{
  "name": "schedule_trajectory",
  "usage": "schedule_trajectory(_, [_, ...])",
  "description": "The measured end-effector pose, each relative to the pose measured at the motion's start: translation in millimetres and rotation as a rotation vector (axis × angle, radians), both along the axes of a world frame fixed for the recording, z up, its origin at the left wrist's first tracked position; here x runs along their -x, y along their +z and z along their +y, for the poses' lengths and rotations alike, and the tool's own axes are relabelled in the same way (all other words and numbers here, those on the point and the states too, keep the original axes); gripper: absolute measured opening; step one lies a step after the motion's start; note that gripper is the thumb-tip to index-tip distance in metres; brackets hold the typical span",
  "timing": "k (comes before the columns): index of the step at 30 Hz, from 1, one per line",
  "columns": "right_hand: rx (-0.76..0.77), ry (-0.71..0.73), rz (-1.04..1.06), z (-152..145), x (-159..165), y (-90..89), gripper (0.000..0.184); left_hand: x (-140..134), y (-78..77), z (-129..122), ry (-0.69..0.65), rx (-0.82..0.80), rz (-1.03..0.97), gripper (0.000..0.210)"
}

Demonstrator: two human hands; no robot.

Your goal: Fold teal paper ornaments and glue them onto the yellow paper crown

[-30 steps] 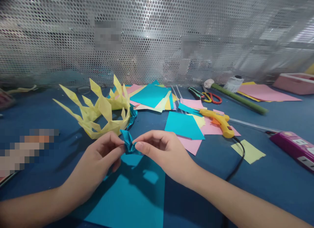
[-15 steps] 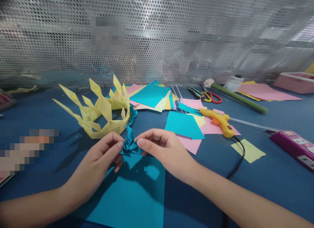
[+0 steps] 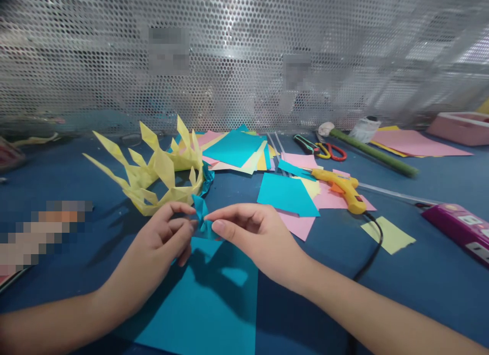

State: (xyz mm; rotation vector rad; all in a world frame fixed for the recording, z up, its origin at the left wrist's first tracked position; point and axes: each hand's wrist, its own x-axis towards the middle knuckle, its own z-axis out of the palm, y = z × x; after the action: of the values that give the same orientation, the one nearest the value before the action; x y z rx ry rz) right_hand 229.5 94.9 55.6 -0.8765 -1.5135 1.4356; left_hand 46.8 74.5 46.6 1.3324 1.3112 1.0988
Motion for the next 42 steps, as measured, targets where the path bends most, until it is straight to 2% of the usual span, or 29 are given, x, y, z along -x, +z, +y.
schedule_trajectory(7, [-0.149,-0.147,-0.054,-3.7,2.5,2.7,0.006,-1.0,3.4,-2.6,0.045,-0.046,-0.047,0.018])
schedule_trajectory(11, [-0.288,-0.215,-0.132,-7.4,3.6,-0.1,0.010,-0.9,7.6,-4.9,0.036,-0.036,-0.083,0.009])
schedule_trajectory(19, [-0.564,-0.107,-0.239,-8.7,3.2,-1.5,0.017,0.9,6.1,-3.1,0.040,0.035,-0.197,0.011])
schedule_trajectory(24, [-0.707,-0.114,-0.279,-9.1,3.2,0.1,0.020,2.0,6.2,-2.9,-0.002,0.093,-0.222,0.008])
schedule_trajectory(31, [-0.814,-0.157,-0.291,-12.2,4.3,0.6,0.022,1.6,4.3,0.6,-0.038,0.125,-0.256,0.008])
schedule_trajectory(39, [-0.817,-0.183,-0.306,-15.1,6.3,1.9,0.021,-0.3,7.1,-1.0,-0.048,0.098,-0.283,0.009])
schedule_trajectory(42, [-0.758,-0.185,-0.294,-15.2,7.6,1.1,0.018,-1.1,7.5,-1.1,-0.036,0.097,-0.291,0.011])
